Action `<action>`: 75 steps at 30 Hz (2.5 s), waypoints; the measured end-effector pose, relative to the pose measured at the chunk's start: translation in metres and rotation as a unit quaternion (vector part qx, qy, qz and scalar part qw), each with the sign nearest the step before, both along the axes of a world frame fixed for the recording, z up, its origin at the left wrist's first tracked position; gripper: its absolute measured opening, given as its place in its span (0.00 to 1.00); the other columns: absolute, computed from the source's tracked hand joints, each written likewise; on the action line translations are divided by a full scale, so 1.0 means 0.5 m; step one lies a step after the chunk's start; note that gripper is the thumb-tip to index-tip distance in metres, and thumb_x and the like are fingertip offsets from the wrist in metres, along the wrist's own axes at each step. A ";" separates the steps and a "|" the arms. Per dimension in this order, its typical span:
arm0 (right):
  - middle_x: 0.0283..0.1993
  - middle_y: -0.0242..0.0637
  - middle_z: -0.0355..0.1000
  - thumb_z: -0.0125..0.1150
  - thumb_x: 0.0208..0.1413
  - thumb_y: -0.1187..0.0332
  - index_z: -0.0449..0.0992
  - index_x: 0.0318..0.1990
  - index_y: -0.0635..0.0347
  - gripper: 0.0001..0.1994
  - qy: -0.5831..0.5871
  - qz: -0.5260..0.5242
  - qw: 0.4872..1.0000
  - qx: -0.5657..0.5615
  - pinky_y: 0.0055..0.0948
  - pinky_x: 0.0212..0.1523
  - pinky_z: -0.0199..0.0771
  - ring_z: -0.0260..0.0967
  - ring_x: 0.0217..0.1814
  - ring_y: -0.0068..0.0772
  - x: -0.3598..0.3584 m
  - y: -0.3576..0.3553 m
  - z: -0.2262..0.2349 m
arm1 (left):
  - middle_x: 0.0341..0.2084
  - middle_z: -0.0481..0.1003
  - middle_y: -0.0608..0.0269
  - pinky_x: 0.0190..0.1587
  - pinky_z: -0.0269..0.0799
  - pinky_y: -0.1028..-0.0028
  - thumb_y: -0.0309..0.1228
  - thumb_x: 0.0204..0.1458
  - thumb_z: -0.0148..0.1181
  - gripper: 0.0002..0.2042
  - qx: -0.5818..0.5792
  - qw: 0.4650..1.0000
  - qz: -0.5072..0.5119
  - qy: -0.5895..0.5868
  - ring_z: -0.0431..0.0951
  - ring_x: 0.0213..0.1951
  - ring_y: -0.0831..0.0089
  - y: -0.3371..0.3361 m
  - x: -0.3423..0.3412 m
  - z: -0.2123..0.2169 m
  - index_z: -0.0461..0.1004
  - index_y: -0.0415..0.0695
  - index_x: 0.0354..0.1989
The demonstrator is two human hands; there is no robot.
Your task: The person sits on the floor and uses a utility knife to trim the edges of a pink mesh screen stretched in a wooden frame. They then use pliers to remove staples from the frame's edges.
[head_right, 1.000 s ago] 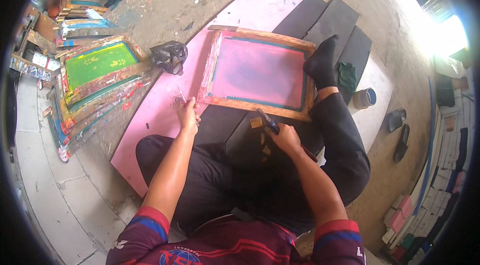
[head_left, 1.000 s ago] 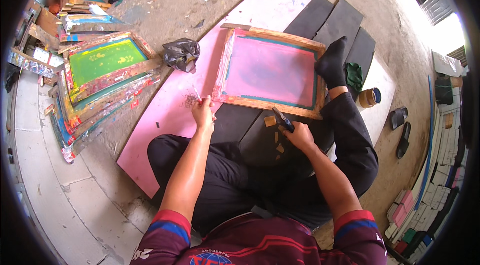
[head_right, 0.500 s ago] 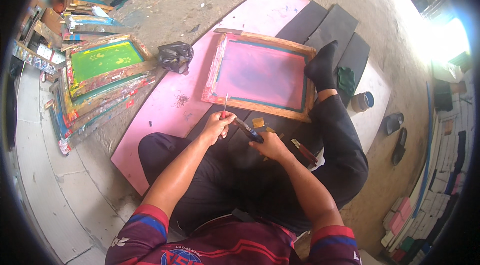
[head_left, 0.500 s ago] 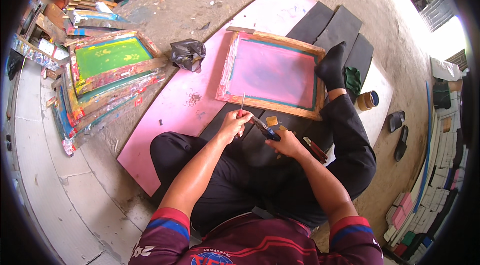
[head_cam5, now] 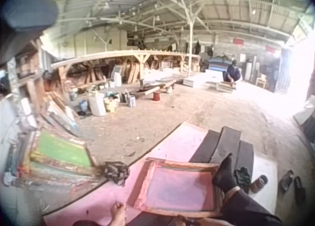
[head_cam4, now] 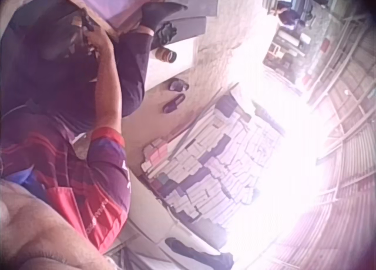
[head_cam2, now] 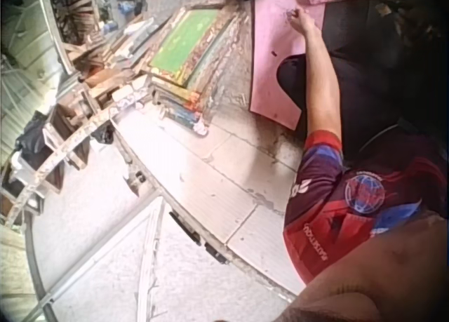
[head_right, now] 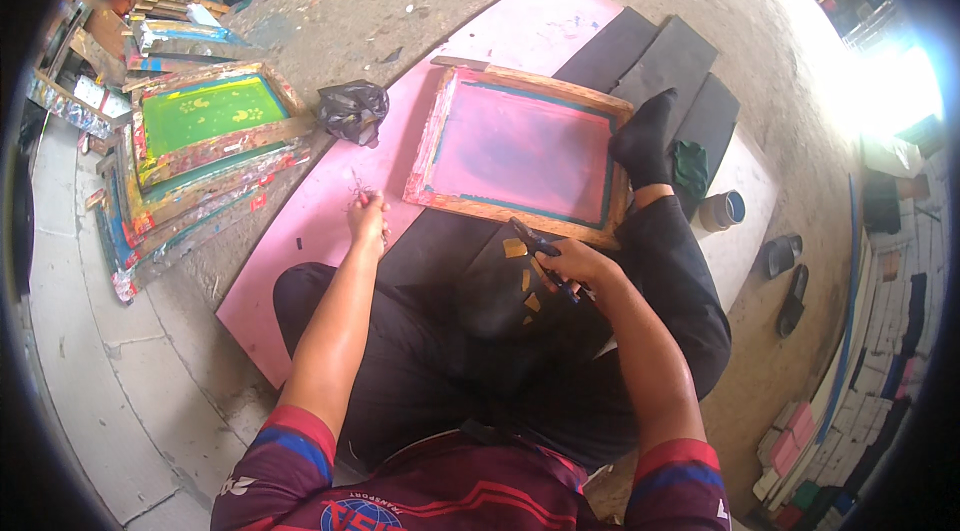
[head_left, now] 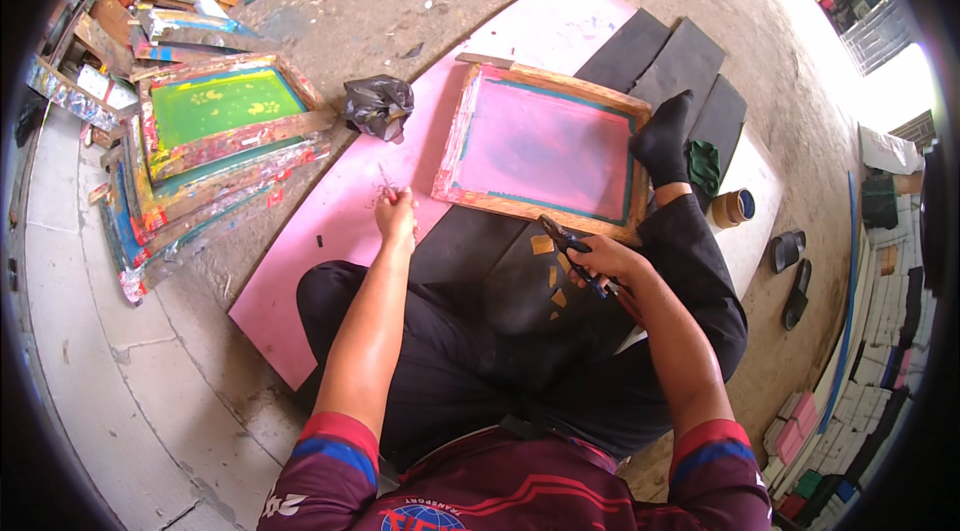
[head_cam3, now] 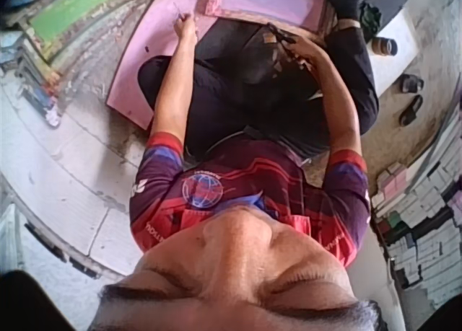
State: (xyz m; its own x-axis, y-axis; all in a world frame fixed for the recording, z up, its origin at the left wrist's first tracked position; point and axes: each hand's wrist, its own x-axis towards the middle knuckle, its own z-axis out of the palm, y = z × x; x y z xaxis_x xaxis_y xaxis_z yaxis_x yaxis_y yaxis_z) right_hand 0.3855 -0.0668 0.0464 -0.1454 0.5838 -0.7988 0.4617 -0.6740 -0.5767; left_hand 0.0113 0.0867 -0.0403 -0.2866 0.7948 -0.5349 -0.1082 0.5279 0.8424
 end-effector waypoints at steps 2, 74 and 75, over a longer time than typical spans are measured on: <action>0.35 0.36 0.82 0.55 0.71 0.53 0.78 0.45 0.60 0.17 0.006 0.007 1.000 -0.015 0.32 0.26 0.78 0.81 0.32 0.28 0.006 0.009 0.004 | 0.25 0.75 0.64 0.12 0.58 0.74 0.40 0.65 0.63 0.13 -0.003 0.999 0.046 0.012 0.64 0.12 0.77 0.019 -0.022 -0.013 0.70 0.44 0.38; 0.41 0.48 0.81 0.65 0.61 0.55 0.78 0.44 0.58 0.15 -0.459 0.080 0.855 0.228 0.50 0.45 0.82 0.82 0.45 0.53 -0.114 -0.056 -0.042 | 0.25 0.75 0.65 0.11 0.59 0.77 0.39 0.65 0.62 0.12 0.031 0.993 -0.089 -0.067 0.64 0.12 0.81 -0.081 0.062 0.022 0.73 0.43 0.37; 0.43 0.47 0.81 0.65 0.61 0.56 0.78 0.45 0.58 0.15 -0.467 0.092 0.852 0.220 0.50 0.45 0.83 0.82 0.46 0.52 -0.125 -0.053 -0.026 | 0.25 0.75 0.65 0.11 0.59 0.77 0.39 0.65 0.62 0.12 0.030 0.993 -0.089 -0.068 0.64 0.12 0.81 -0.081 0.060 0.019 0.73 0.43 0.37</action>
State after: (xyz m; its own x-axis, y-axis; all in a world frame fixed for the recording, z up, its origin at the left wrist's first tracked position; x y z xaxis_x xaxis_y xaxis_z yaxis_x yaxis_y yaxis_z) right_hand 0.3230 -0.0934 0.0336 0.3118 0.8924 -0.3261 0.9318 -0.3544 -0.0789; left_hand 0.0415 0.0460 -0.0310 -0.0674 0.8579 -0.5094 -0.1331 0.4982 0.8568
